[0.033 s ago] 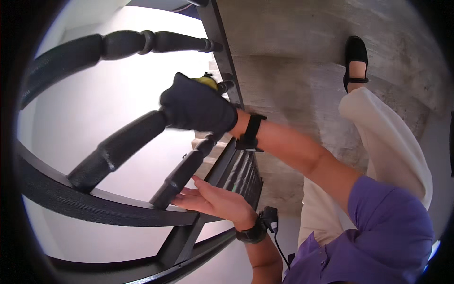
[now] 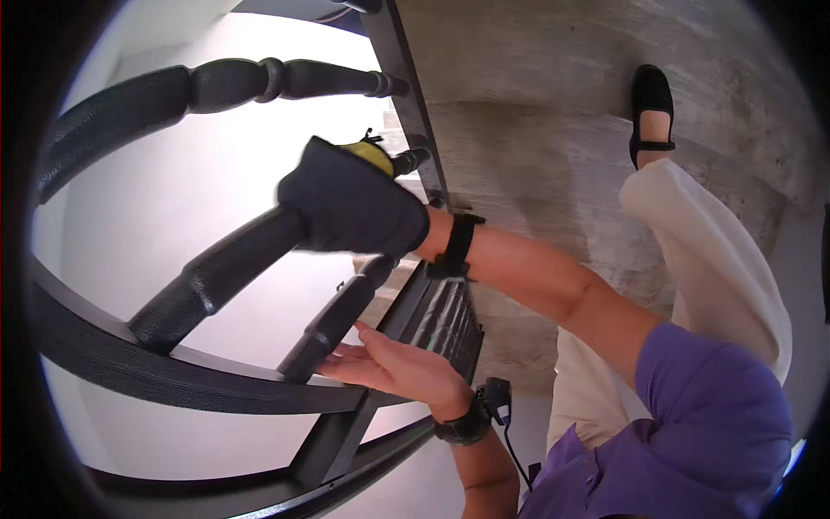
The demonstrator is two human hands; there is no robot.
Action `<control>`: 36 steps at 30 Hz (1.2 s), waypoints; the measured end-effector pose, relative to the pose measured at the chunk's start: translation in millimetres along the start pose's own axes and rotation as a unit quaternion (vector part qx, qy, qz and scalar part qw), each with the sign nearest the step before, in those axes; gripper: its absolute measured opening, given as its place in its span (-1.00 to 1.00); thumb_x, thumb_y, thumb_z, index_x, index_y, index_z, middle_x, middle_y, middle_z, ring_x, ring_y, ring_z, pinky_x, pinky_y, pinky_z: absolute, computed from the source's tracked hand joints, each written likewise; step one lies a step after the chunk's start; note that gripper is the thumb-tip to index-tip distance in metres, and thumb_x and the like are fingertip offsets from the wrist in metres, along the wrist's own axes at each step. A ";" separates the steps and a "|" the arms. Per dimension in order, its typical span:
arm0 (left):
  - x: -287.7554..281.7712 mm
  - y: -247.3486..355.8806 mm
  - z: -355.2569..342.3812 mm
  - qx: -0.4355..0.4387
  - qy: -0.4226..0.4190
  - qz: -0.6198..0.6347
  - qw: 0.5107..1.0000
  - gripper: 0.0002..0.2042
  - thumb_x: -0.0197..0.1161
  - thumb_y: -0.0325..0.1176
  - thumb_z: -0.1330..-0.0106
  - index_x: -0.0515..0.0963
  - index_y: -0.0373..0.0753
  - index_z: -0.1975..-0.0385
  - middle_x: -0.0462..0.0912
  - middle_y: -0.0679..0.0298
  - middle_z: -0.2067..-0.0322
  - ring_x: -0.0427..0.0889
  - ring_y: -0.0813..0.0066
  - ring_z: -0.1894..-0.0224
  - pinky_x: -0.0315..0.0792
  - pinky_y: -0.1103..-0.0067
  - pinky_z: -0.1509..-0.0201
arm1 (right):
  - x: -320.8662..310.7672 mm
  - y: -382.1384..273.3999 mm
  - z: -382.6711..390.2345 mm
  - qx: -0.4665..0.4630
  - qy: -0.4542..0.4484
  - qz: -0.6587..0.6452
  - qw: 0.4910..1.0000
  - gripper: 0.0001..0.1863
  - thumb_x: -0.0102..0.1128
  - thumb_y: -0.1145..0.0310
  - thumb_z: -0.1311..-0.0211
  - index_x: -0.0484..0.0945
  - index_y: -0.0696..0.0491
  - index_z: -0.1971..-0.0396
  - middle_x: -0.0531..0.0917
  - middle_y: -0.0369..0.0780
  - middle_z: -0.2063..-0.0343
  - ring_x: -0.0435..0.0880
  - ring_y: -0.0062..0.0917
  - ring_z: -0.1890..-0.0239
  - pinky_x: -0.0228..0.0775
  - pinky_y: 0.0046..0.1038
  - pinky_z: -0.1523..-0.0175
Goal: Wiping down the spindles and handrail of a staircase with a cloth.
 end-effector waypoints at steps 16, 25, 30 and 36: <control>-0.1 -7.2 4.9 -0.022 0.014 0.003 1.000 -0.33 -0.04 -0.53 -0.40 -0.28 -0.30 -0.40 -0.15 -0.01 -0.39 -0.04 0.28 -0.42 -0.14 0.35 -0.44 | -10.3 34.7 16.5 0.023 -0.026 -0.064 0.997 -0.78 0.36 0.24 0.13 0.50 -0.01 0.69 0.53 -0.24 0.68 0.51 -0.37 0.56 0.37 -0.34 0.29; -23.6 -28.8 13.4 -0.032 0.010 0.045 0.998 -0.32 0.00 -0.50 -0.39 -0.25 -0.33 -0.40 -0.09 -0.05 -0.38 0.00 0.22 -0.41 -0.09 0.34 -0.44 | 26.8 -78.5 -60.6 -0.196 0.156 -0.162 0.955 -0.90 0.23 0.32 -0.11 0.56 0.01 0.49 0.63 -0.21 0.46 0.60 -0.42 0.41 0.43 -0.38 0.14; -9.1 -10.7 3.6 -0.036 0.011 0.025 0.999 -0.33 -0.02 -0.54 -0.37 -0.22 -0.35 -0.39 -0.09 -0.04 -0.38 0.00 0.25 -0.41 -0.13 0.38 -0.43 | 19.6 -36.5 -29.5 -0.152 0.079 -0.154 0.973 -0.82 0.28 0.22 -0.07 0.58 0.00 0.44 0.65 -0.20 0.39 0.63 -0.45 0.30 0.46 -0.35 0.11; -9.1 -11.3 4.3 -0.022 0.017 -0.008 1.000 -0.33 -0.04 -0.54 -0.39 -0.26 -0.35 -0.39 -0.11 -0.01 -0.38 -0.04 0.31 -0.42 -0.19 0.35 -0.44 | 3.6 79.4 39.2 0.017 -0.085 0.060 0.994 -0.74 0.32 0.23 0.16 0.46 0.02 0.79 0.47 -0.20 0.76 0.46 -0.32 0.62 0.34 -0.32 0.33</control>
Point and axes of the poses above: each hand's wrist, its own z-axis away from the middle knuckle, its own x-axis out of the palm, y = z × x, the point moved 3 cm from there along -z, towards the middle knuckle
